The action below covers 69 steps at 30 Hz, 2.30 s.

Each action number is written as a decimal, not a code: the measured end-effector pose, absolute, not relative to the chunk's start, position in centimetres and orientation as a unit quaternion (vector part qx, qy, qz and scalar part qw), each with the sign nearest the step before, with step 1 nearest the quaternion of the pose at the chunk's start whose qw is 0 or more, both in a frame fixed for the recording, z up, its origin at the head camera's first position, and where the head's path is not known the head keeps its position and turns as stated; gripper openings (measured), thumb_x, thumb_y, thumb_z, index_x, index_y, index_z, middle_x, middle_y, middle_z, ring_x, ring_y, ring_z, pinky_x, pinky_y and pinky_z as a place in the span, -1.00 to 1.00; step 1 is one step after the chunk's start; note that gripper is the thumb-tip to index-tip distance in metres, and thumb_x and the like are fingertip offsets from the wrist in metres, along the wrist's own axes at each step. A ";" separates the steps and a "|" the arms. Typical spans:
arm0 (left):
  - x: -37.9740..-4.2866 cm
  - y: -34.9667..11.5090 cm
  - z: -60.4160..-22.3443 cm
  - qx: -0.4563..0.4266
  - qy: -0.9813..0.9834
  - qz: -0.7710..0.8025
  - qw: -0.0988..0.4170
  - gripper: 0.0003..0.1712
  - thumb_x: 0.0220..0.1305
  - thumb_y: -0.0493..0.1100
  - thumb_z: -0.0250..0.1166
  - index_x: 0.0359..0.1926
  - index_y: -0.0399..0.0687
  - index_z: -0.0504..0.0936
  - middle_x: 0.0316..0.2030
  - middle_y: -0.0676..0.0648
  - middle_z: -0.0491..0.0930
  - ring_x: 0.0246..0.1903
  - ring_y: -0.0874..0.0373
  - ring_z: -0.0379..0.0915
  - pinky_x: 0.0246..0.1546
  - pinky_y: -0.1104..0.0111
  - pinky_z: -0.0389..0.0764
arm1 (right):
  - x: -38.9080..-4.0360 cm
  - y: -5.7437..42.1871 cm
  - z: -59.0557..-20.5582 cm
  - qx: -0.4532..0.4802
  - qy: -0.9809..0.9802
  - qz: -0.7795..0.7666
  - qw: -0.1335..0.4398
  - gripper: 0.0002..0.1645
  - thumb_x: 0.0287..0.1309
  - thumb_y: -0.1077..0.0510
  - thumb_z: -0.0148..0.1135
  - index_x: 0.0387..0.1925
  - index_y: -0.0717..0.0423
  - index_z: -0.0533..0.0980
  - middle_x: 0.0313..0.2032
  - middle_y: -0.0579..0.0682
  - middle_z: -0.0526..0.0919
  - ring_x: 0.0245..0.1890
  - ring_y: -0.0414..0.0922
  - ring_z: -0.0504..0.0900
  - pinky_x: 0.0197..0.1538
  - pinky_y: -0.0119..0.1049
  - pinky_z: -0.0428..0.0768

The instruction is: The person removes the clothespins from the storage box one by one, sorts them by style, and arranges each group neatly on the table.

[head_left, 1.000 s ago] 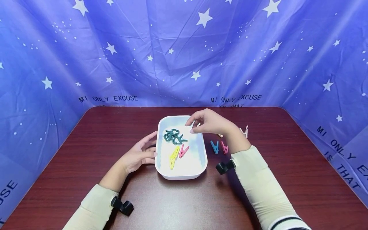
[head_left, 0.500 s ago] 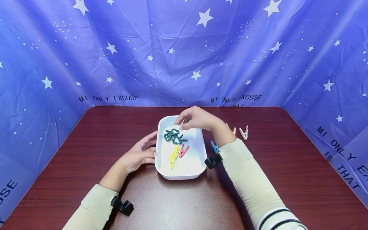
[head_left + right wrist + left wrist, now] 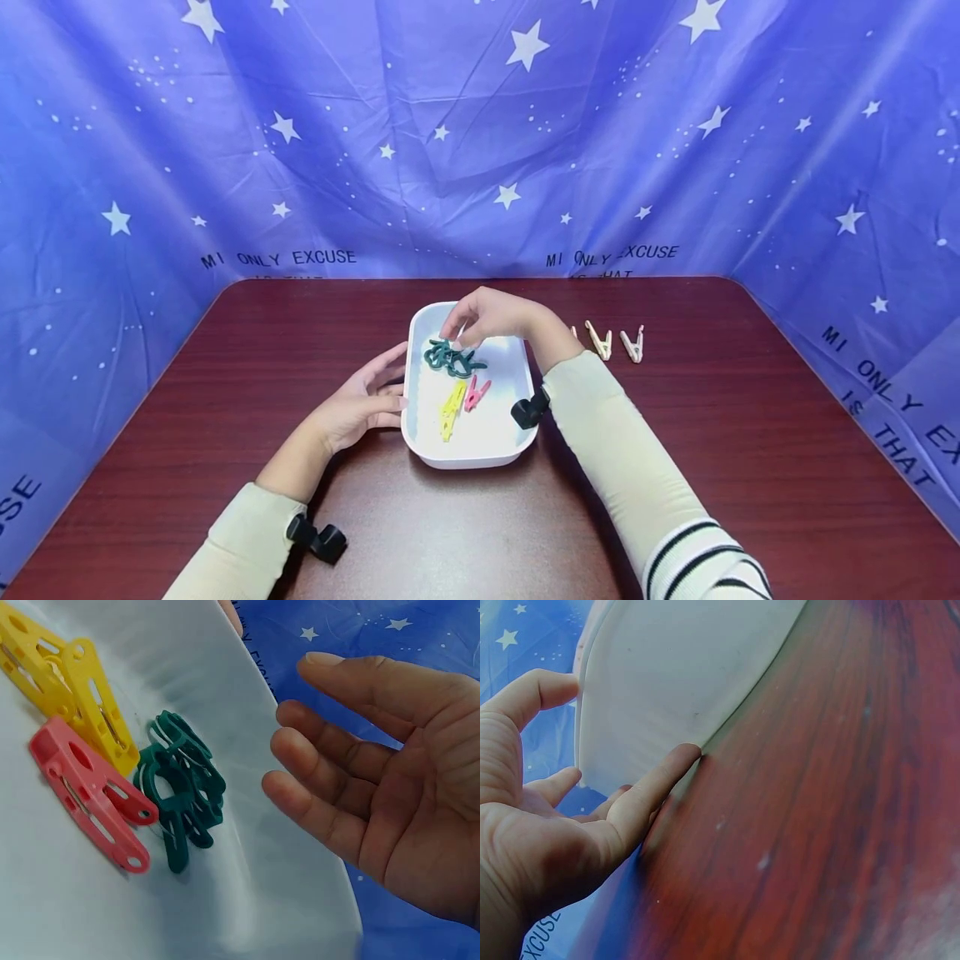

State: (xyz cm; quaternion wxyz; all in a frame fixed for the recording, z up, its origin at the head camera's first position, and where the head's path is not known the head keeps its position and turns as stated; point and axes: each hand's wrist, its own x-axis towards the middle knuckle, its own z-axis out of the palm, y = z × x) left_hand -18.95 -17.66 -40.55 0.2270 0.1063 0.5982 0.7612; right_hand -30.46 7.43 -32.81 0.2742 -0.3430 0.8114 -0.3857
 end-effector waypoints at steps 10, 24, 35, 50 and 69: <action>-19.0 -17.7 -40.7 0.112 0.596 0.762 0.226 0.08 0.11 -0.48 0.23 0.55 0.09 -0.10 0.44 -0.35 -0.06 0.19 -0.18 0.32 -0.12 0.11 0.66 | -30.8 6.1 -34.1 -0.348 0.795 -0.325 0.376 -0.64 0.01 0.41 0.36 -0.08 0.34 0.64 -0.40 -0.02 0.67 -0.47 -0.21 0.53 -0.33 -0.27 0.59; -19.0 -17.7 -40.8 0.114 0.597 0.762 0.226 0.09 0.10 -0.47 0.24 0.55 0.10 -0.09 0.44 -0.34 -0.06 0.19 -0.17 0.32 -0.13 0.11 0.66 | -30.7 5.6 -36.2 -0.345 0.813 -0.251 0.396 -0.61 -0.15 0.47 0.44 -0.19 0.16 0.73 -0.60 -0.08 0.49 -0.58 -0.27 0.35 -0.54 -0.47 0.31; -19.1 -17.8 -40.7 0.116 0.597 0.761 0.226 0.09 0.10 -0.47 0.23 0.55 0.08 -0.10 0.44 -0.36 -0.08 0.20 -0.19 0.30 -0.13 0.12 0.66 | -30.4 5.3 -36.4 -0.362 0.829 -0.206 0.372 -0.77 -0.10 0.40 0.47 -0.34 0.12 0.75 -0.59 -0.14 0.51 -0.53 -0.26 0.34 -0.48 -0.46 0.31; -19.1 -17.7 -40.5 0.110 0.600 0.759 0.227 0.08 0.11 -0.48 0.23 0.55 0.07 -0.10 0.44 -0.36 -0.07 0.19 -0.17 0.32 -0.14 0.13 0.67 | -30.5 5.7 -35.5 -0.382 0.834 -0.193 0.348 -0.77 -0.19 0.39 0.51 -0.39 0.11 0.72 -0.50 -0.15 0.57 -0.44 -0.26 0.44 -0.35 -0.46 0.47; -18.9 -17.6 -40.7 0.106 0.593 0.766 0.227 0.09 0.10 -0.48 0.23 0.55 0.09 -0.09 0.44 -0.35 -0.05 0.16 -0.14 0.37 -0.16 0.12 0.68 | -30.0 8.3 -31.6 -0.348 0.856 -0.317 0.214 -0.75 -0.15 0.38 0.50 -0.33 0.15 0.69 -0.43 -0.05 0.68 -0.35 -0.13 0.58 -0.25 -0.33 0.61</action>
